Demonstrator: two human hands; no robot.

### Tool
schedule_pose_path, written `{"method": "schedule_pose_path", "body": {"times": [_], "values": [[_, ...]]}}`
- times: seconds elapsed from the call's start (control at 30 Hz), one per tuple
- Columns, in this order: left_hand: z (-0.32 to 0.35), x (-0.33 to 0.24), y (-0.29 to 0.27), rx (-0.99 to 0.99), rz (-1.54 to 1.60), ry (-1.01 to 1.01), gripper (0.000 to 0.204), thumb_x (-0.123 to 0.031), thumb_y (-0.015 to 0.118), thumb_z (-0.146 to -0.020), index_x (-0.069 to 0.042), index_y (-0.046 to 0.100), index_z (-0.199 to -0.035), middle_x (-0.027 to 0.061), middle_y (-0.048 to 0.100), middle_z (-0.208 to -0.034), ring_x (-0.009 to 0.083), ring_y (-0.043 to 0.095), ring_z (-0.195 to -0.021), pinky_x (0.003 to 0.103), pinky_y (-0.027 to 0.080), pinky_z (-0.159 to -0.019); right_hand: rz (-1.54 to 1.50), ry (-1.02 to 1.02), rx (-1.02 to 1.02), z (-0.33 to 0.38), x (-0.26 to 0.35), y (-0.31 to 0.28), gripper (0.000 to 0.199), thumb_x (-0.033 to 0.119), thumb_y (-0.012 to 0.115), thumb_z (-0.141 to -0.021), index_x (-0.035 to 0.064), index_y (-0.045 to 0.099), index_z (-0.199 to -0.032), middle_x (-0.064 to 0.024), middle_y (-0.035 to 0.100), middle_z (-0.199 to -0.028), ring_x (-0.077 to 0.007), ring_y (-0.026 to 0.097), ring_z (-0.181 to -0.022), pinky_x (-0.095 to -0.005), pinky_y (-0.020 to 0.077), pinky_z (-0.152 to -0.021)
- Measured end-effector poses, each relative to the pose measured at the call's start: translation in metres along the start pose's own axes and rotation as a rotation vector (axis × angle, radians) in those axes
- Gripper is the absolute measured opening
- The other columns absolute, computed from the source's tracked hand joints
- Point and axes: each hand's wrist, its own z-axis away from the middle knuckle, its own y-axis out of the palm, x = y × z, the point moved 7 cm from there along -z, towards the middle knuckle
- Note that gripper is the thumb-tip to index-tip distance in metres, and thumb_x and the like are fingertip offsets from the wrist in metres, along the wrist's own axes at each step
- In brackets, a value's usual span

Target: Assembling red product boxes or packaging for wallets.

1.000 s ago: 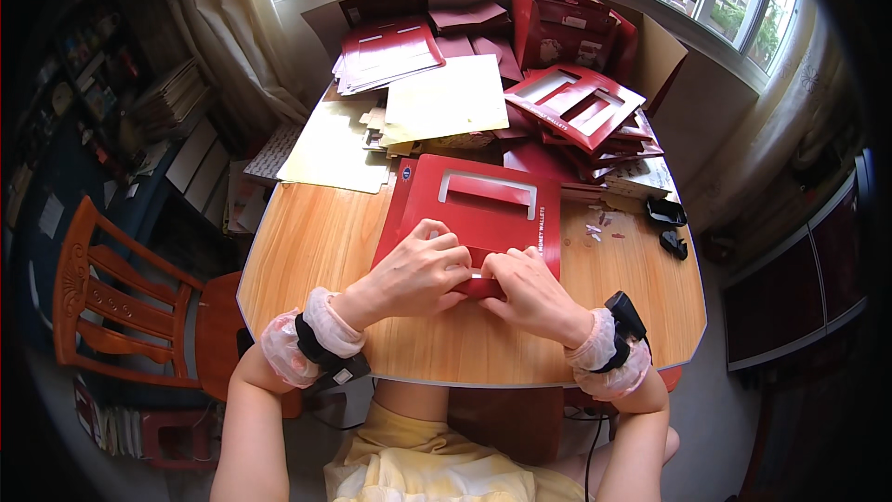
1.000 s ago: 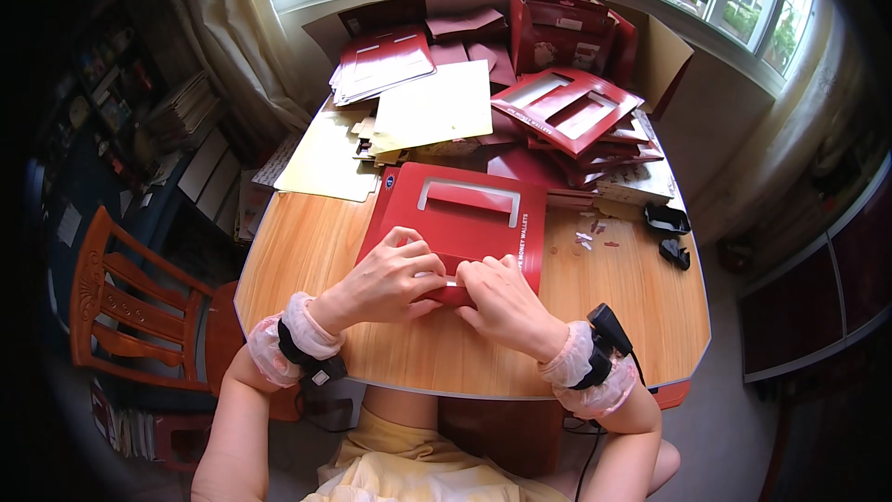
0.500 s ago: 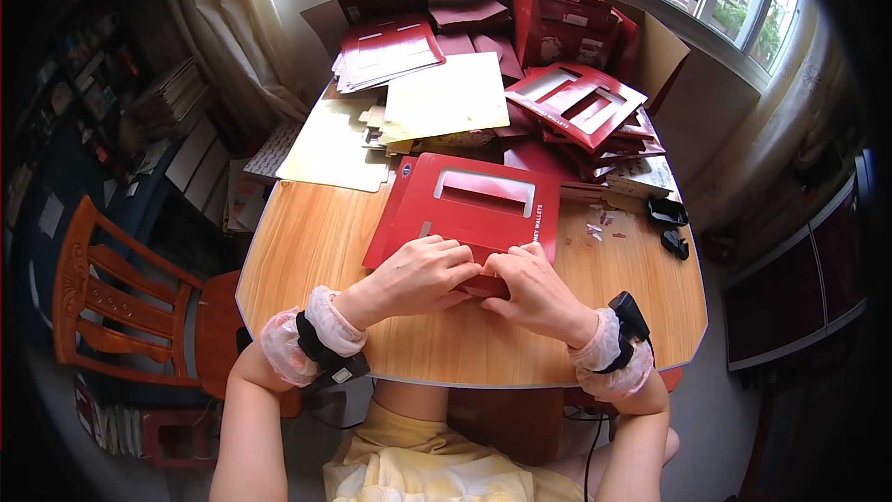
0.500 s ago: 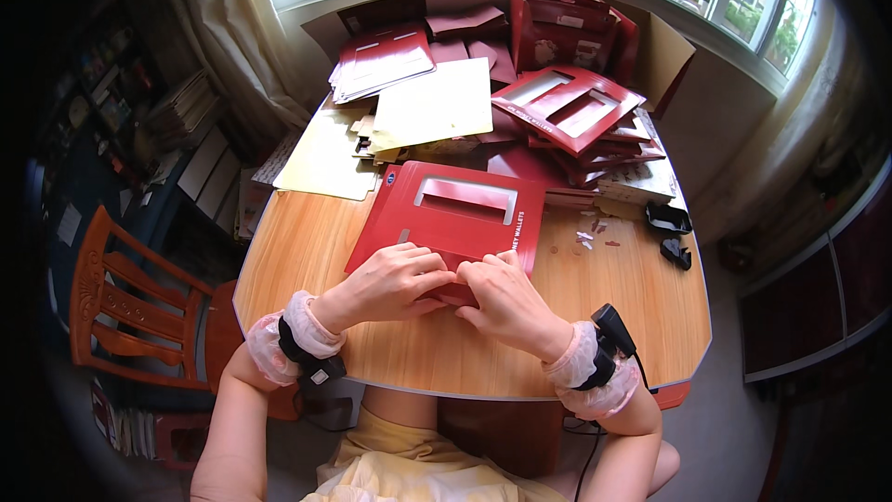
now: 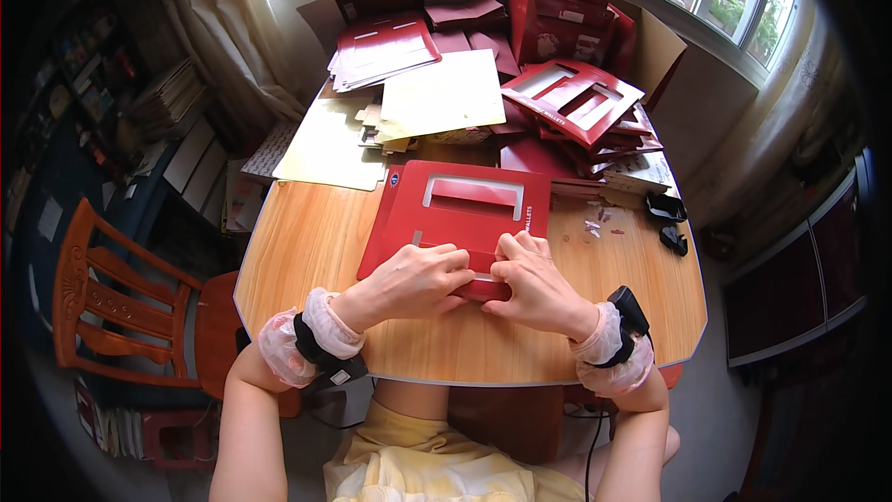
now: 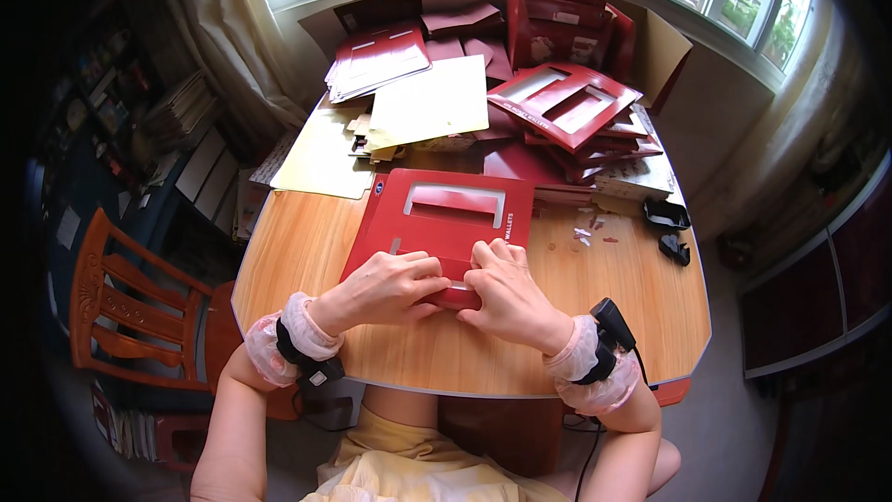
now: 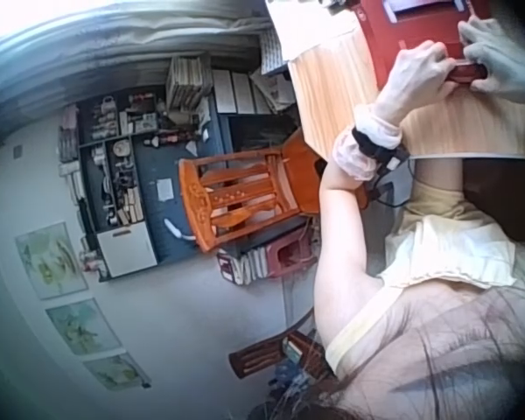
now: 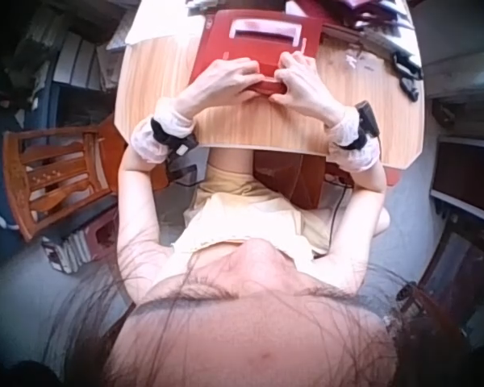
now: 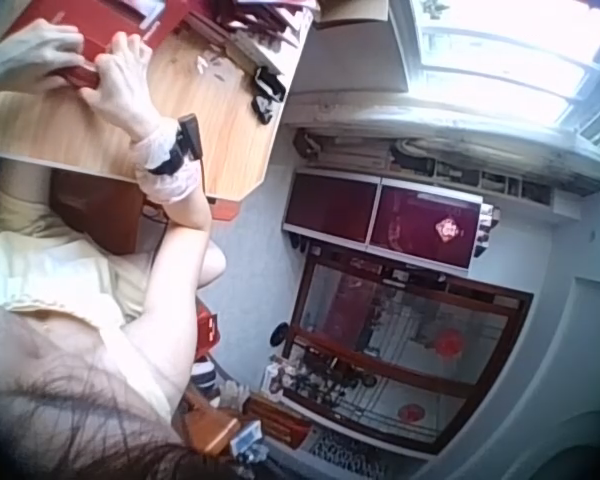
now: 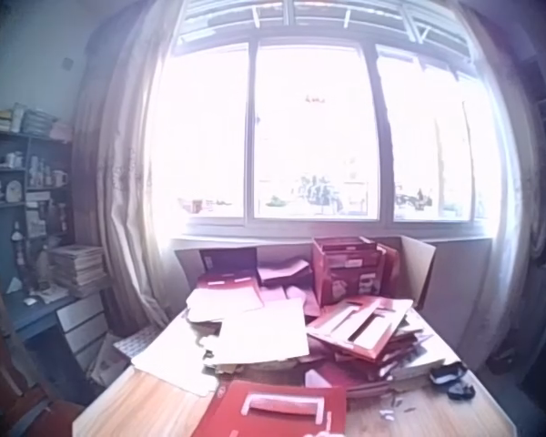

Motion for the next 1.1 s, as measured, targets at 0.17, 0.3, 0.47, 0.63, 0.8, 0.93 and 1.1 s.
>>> {"method": "schedule_pose_path", "body": {"times": [0.17, 0.3, 0.47, 0.63, 0.8, 0.93, 1.1], "values": [[0.0, -0.001, -0.002, 0.019, 0.012, -0.008, 0.033, -0.024, 0.082, -0.08, -0.008, 0.071, -0.107, 0.0042, 0.063, -0.099, 0.021, 0.066, -0.092, 0.035, 0.058, -0.069, -0.004, -0.046, 0.018, -0.001, 0.002, 0.002, 0.034, 0.026, 0.087, -0.07, 0.002, 0.068, -0.084, -0.0092, 0.053, -0.102, -0.0281, 0.049, -0.105, -0.0421, 0.0365, -0.099], [-0.004, -0.005, -0.01, -0.051, 0.008, -0.016, 0.036, -0.027, 0.082, -0.081, -0.007, 0.068, -0.108, 0.005, 0.064, -0.1, 0.021, 0.066, -0.092, 0.036, 0.058, -0.068, 0.046, -0.079, 0.004, -0.002, 0.009, -0.001, 0.033, 0.027, 0.087, -0.071, 0.0029, 0.068, -0.086, -0.0091, 0.053, -0.103, -0.0281, 0.049, -0.105, -0.0424, 0.0365, -0.098], [-0.004, -0.004, -0.001, -0.088, 0.011, 0.018, 0.037, -0.025, 0.083, -0.08, -0.008, 0.066, -0.108, 0.0048, 0.065, -0.097, 0.0216, 0.068, -0.089, 0.035, 0.058, -0.064, 0.011, -0.031, 0.004, -0.004, 0.01, -0.006, 0.038, 0.028, 0.087, -0.071, 0.0036, 0.068, -0.094, -0.0105, 0.053, -0.104, -0.0294, 0.049, -0.107, -0.0446, 0.0366, -0.099], [-0.001, -0.001, -0.012, -0.157, -0.011, -0.031, 0.036, -0.022, 0.083, -0.08, -0.008, 0.068, -0.11, 0.0043, 0.067, -0.096, 0.0223, 0.07, -0.086, 0.034, 0.058, -0.063, -0.05, 0.044, -0.26, -0.002, 0.0, -0.045, 0.057, 0.032, 0.092, -0.07, 0.0021, 0.062, -0.109, -0.0114, 0.054, -0.105, -0.0303, 0.05, -0.103, -0.0424, 0.0416, -0.093], [0.0, 0.006, -0.022, -0.272, 0.062, -0.164, 0.034, -0.023, 0.085, -0.081, -0.009, 0.07, -0.107, 0.0052, 0.068, -0.093, 0.024, 0.071, -0.082, 0.034, 0.058, -0.063, -0.372, 0.331, -0.295, 0.015, -0.051, -0.065, 0.058, 0.037, 0.093, -0.075, 0.0017, 0.058, -0.106, -0.0071, 0.058, -0.103, -0.02, 0.054, -0.094, -0.0342, 0.0465, -0.084], [0.001, 0.008, -0.02, -0.289, 0.053, -0.17, 0.034, -0.023, 0.086, -0.08, -0.01, 0.07, -0.107, 0.0056, 0.069, -0.094, 0.0243, 0.071, -0.081, 0.034, 0.058, -0.063, -0.61, 0.413, -0.061, 0.009, -0.056, -0.037, 0.055, 0.032, 0.092, -0.08, 0.0021, 0.057, -0.11, -0.0045, 0.06, -0.103, -0.0138, 0.056, -0.093, -0.0309, 0.0478, -0.081], [0.003, 0.014, -0.024, -0.339, 0.087, -0.233, 0.034, -0.022, 0.086, -0.079, -0.009, 0.069, -0.106, 0.0064, 0.069, -0.095, 0.0262, 0.071, -0.081, 0.035, 0.059, -0.065, -0.99, 0.503, -0.209, 0.008, -0.053, -0.025, 0.051, 0.008, 0.085, -0.085, 0.0024, 0.053, -0.124, -0.0056, 0.066, -0.112, -0.01, 0.064, -0.101, -0.0267, 0.0536, -0.09]]}}
